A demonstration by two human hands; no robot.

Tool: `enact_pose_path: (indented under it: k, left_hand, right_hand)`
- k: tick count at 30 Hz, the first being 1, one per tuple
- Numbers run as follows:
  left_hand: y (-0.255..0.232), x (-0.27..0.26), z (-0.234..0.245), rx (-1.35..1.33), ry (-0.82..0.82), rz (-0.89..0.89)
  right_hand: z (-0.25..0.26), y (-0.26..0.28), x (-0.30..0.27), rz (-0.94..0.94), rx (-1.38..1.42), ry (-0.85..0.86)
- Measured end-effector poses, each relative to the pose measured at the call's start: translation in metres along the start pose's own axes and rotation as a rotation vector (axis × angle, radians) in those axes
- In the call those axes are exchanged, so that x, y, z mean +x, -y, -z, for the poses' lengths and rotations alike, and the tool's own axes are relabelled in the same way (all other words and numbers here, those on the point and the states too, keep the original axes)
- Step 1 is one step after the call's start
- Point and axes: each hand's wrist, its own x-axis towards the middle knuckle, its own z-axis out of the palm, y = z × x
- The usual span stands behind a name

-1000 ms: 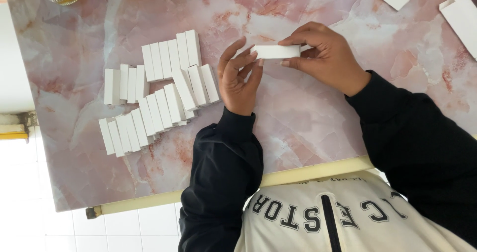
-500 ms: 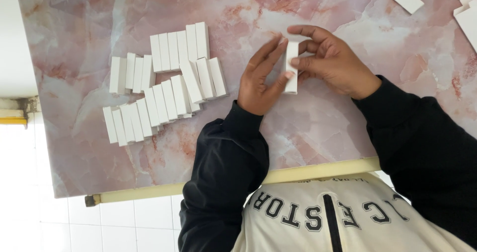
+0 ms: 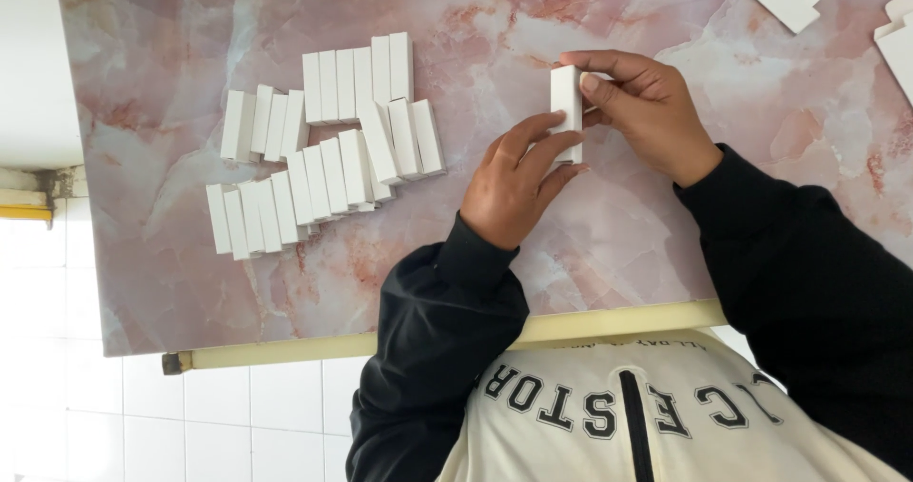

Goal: Folding and assembling small white cardboard perfume boxes from flat blanks.

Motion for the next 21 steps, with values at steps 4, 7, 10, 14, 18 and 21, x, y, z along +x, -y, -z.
enact_pose_path:
  k: [4,7,10,14,18,21]
  left_hand:
    - [-0.029,-0.001,0.032,0.397,-0.195,-0.04]
    - [-0.034,-0.021,0.055,0.592,-0.229,0.02]
    - [-0.017,-0.046,0.076,0.73,-0.225,0.109]
    - [-0.004,-0.062,0.11,0.844,-0.26,0.255]
    - [0.007,-0.075,0.139,0.794,-0.374,0.538]
    - [0.012,-0.089,0.164,0.724,-0.337,0.68]
  right_hand:
    - [-0.008,-0.012,-0.002,0.241,-0.122,0.085]
    - [-0.033,-0.002,0.004,0.233,-0.01,0.102]
    - [-0.066,0.022,0.021,0.555,-0.216,0.126]
    - [-0.126,0.036,0.062,0.764,-0.418,0.276]
    - [-0.185,0.026,0.091,0.885,-0.579,0.292]
    - [-0.219,0.02,0.091,0.845,-0.684,0.305]
